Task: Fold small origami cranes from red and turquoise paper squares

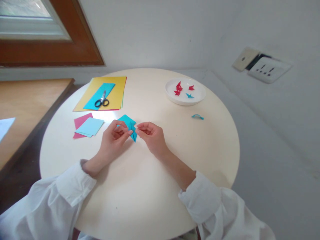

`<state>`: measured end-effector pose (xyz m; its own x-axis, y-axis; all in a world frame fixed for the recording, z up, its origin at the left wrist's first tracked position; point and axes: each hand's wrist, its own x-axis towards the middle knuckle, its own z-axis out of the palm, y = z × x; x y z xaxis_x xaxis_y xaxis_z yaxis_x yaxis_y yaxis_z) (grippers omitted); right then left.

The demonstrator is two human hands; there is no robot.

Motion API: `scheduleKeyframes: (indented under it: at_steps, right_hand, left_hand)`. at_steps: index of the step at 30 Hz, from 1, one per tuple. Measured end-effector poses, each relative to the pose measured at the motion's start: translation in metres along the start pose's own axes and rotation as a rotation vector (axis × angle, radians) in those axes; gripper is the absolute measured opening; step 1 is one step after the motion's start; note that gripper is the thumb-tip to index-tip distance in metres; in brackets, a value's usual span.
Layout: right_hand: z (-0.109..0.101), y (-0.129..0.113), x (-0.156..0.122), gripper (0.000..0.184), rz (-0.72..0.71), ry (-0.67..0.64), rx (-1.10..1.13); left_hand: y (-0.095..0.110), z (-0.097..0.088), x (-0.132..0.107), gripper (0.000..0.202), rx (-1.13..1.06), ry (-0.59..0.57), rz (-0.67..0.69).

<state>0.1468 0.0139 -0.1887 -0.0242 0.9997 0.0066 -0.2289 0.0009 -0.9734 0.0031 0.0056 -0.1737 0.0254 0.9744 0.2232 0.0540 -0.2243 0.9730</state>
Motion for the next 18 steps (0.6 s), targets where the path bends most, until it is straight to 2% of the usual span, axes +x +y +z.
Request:
scheduleKeyframes:
  at_steps: [6, 13, 18]
  right_hand:
    - [-0.0011, -0.001, -0.0017, 0.023, -0.006, -0.039, -0.04]
    - [-0.0003, -0.0041, -0.0037, 0.024, -0.031, -0.094, -0.008]
    - [0.0014, -0.0054, -0.0039, 0.025, -0.025, -0.108, 0.022]
  left_hand:
    - [0.0003, -0.0019, 0.002, 0.031, -0.08, -0.034, -0.143]
    - [0.002, -0.0028, 0.0016, 0.03, -0.256, -0.1, -0.2]
    - [0.002, -0.0017, 0.0019, 0.026, -0.36, -0.129, -0.302]
